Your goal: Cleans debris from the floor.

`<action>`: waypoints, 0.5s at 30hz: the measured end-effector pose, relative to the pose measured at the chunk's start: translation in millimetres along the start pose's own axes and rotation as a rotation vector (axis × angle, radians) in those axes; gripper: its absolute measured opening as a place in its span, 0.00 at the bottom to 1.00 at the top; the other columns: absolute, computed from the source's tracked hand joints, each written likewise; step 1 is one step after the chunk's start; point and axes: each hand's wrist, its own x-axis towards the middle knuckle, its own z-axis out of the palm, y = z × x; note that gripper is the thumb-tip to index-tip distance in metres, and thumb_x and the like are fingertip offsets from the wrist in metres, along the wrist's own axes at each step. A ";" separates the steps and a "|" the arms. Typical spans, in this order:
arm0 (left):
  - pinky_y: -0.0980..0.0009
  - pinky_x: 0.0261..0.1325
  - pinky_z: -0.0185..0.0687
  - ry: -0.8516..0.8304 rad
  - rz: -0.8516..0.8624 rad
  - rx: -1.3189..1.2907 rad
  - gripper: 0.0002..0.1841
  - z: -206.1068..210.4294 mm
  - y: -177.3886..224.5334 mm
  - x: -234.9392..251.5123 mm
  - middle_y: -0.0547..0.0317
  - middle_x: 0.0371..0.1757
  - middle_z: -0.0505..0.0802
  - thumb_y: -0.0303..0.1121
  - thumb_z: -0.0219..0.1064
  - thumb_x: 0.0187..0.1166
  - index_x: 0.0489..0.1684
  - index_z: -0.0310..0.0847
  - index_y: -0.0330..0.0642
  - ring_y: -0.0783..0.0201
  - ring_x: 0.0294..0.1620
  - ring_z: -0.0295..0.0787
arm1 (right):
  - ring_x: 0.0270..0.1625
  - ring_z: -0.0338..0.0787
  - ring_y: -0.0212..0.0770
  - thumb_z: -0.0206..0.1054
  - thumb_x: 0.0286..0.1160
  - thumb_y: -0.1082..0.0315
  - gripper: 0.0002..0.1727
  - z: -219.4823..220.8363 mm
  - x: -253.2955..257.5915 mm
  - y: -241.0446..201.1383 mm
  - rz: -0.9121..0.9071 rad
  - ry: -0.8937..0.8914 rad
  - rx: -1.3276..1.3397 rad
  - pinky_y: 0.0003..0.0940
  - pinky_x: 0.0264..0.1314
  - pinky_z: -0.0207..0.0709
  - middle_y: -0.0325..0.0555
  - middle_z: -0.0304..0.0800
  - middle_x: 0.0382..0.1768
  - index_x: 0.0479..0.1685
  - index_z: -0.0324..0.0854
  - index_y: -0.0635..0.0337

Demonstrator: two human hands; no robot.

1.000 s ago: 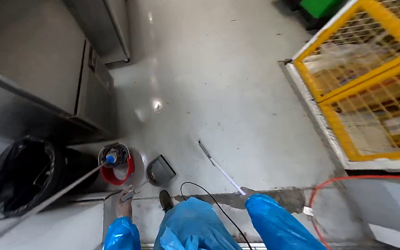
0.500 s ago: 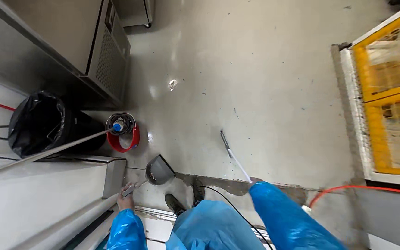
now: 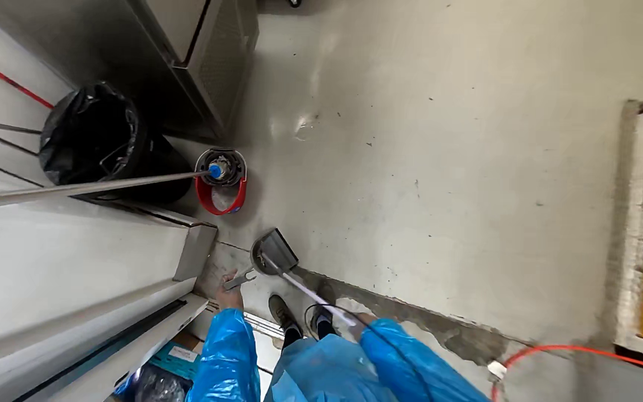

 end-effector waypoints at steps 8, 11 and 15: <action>0.59 0.72 0.78 0.034 -0.066 0.073 0.12 -13.4 6.4 -2.8 0.41 0.61 0.91 0.17 0.69 0.76 0.56 0.83 0.26 0.55 0.63 0.87 | 0.82 0.77 0.68 0.61 0.86 0.69 0.31 -107.5 22.6 -9.4 0.247 0.250 0.024 0.63 0.84 0.66 0.73 0.78 0.77 0.89 0.62 0.66; 0.58 0.72 0.78 0.025 -0.098 0.088 0.11 -4.2 10.9 -7.8 0.43 0.61 0.92 0.18 0.69 0.77 0.54 0.84 0.27 0.55 0.63 0.87 | 0.85 0.74 0.63 0.62 0.87 0.70 0.29 -115.4 83.1 -21.9 0.286 0.245 0.100 0.57 0.87 0.64 0.72 0.74 0.80 0.84 0.65 0.74; 0.58 0.72 0.79 0.061 -0.118 0.015 0.10 6.8 14.0 -8.7 0.44 0.61 0.92 0.18 0.68 0.77 0.53 0.84 0.28 0.56 0.64 0.88 | 0.85 0.74 0.59 0.57 0.91 0.64 0.27 -29.9 130.2 -38.1 0.208 0.134 0.101 0.53 0.88 0.62 0.69 0.75 0.80 0.81 0.69 0.74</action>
